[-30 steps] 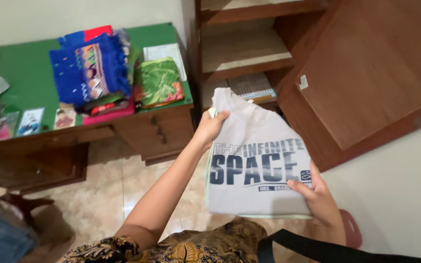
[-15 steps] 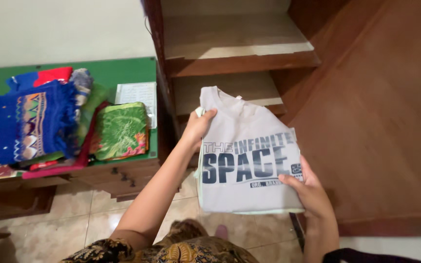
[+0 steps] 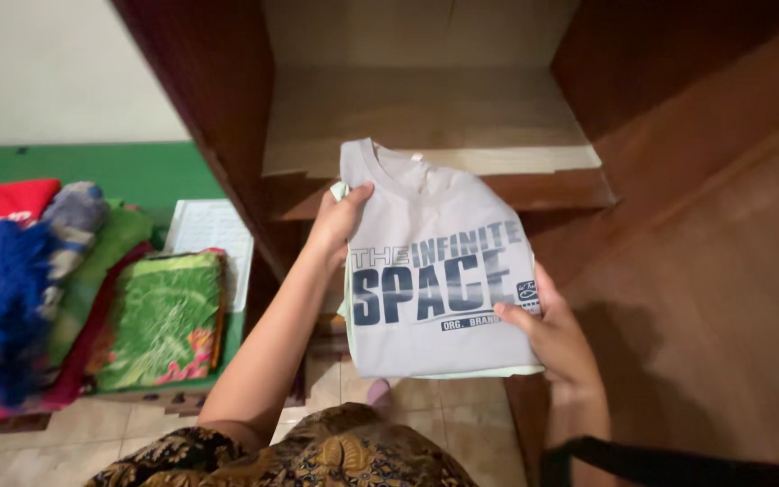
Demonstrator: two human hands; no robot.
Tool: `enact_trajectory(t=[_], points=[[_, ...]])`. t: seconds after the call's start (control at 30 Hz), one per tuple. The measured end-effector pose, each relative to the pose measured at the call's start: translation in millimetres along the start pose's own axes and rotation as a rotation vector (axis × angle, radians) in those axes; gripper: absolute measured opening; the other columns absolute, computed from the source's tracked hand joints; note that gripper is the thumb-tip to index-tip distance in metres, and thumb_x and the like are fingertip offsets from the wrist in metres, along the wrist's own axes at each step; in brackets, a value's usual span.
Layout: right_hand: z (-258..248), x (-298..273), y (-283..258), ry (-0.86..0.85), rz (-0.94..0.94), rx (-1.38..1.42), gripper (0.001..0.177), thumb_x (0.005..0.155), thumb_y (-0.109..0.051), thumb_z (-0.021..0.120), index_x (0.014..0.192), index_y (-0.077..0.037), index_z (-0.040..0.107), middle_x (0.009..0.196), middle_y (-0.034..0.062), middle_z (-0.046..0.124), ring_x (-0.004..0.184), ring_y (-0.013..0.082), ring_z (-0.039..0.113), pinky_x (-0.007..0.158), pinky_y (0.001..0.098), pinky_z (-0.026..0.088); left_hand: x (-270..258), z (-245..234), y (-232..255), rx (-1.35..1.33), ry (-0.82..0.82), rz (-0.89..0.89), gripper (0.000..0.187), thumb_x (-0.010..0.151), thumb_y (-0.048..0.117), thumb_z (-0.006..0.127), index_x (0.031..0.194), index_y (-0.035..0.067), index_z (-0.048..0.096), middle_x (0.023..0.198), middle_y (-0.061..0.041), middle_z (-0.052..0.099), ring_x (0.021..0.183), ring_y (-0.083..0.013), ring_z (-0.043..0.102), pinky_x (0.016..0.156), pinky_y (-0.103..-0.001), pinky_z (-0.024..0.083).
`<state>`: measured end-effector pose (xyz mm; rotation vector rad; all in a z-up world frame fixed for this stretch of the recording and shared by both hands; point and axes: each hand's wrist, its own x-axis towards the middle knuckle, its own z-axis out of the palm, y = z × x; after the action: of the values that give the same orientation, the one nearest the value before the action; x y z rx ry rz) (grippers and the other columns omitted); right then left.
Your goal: The person picks up folded shirts and a cloth from a bed and places them into a wooden wardrobe shelf.
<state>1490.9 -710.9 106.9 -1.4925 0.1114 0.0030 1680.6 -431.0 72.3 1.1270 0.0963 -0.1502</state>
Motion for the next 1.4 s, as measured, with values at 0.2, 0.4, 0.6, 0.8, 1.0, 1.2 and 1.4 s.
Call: enact_trajectory(t=[0.2, 0.4, 0.6, 0.8, 1.0, 1.2, 1.4], points=[[-17, 96, -16, -0.041, -0.072, 0.000, 0.075, 0.083, 0.006, 0.067, 0.154, -0.003, 0.045, 0.130, 0.0100, 0.067, 0.115, 0.0168, 0.062, 0.097, 0.0287, 0.050, 103, 20, 14, 0.087, -0.025, 0.123, 0.034, 0.095, 0.016, 0.066, 0.120, -0.008, 0.064, 0.107, -0.016, 0.074, 0.091, -0.0215, 0.073, 0.078, -0.036, 0.061], [-15, 222, -3, -0.164, -0.268, 0.040, 0.080, 0.085, 0.007, 0.066, 0.157, -0.006, 0.034, 0.142, 0.0072, 0.058, 0.127, 0.0163, 0.056, 0.106, 0.0285, 0.047, 264, -4, 42, 0.374, 0.072, 0.399, 0.047, 0.094, 0.030, 0.070, 0.126, -0.003, 0.062, 0.105, -0.012, 0.072, 0.089, -0.0166, 0.066, 0.073, -0.031, 0.057], [-7, 291, 24, -0.207, -0.078, -0.350, 0.074, 0.092, -0.003, 0.065, 0.159, -0.009, 0.036, 0.139, 0.0142, 0.063, 0.112, 0.0318, 0.063, 0.096, 0.0406, 0.052, 354, -67, -9, 0.689, 0.283, 0.481, 0.071, 0.084, 0.027, 0.075, 0.143, 0.001, 0.045, 0.116, -0.018, 0.069, 0.098, -0.0270, 0.063, 0.080, -0.039, 0.054], [-41, 270, 21, -0.146, -0.274, -0.858, 0.068, 0.082, -0.026, 0.080, 0.144, -0.015, 0.054, 0.132, 0.0158, 0.058, 0.117, 0.0331, 0.059, 0.097, 0.0449, 0.051, 250, -92, -69, 1.170, 0.376, 0.751, 0.063, 0.084, 0.014, 0.076, 0.137, -0.010, 0.052, 0.129, -0.036, 0.058, 0.122, -0.0488, 0.054, 0.101, -0.049, 0.046], [-24, 278, 24, -0.330, -0.595, -0.913, 0.052, 0.080, -0.033, 0.084, 0.128, -0.018, 0.071, 0.141, 0.0117, 0.058, 0.131, 0.0350, 0.052, 0.112, 0.0470, 0.042, 90, -2, -42, 1.175, 0.302, 0.553, 0.035, 0.087, 0.017, 0.077, 0.115, -0.002, 0.068, 0.124, -0.026, 0.064, 0.117, -0.0407, 0.062, 0.104, -0.047, 0.048], [-1, 284, 23, -0.379, -0.634, -1.099, 0.053, 0.077, -0.033, 0.085, 0.125, -0.016, 0.073, 0.139, 0.0126, 0.060, 0.128, 0.0389, 0.051, 0.110, 0.0503, 0.038, 47, 12, -41, 1.142, 0.263, 0.663, 0.036, 0.086, 0.014, 0.079, 0.116, -0.003, 0.068, 0.134, -0.028, 0.057, 0.121, -0.0442, 0.059, 0.100, -0.047, 0.051], [-1, 291, 18, -0.480, -0.643, -0.989, 0.045, 0.084, -0.032, 0.081, 0.122, -0.011, 0.072, 0.129, 0.0157, 0.068, 0.116, 0.0372, 0.066, 0.101, 0.0440, 0.052, 28, 4, -46, 1.046, 0.310, 0.551, 0.031, 0.085, 0.006, 0.075, 0.115, 0.002, 0.068, 0.125, -0.019, 0.060, 0.107, -0.0354, 0.066, 0.089, -0.041, 0.059]])
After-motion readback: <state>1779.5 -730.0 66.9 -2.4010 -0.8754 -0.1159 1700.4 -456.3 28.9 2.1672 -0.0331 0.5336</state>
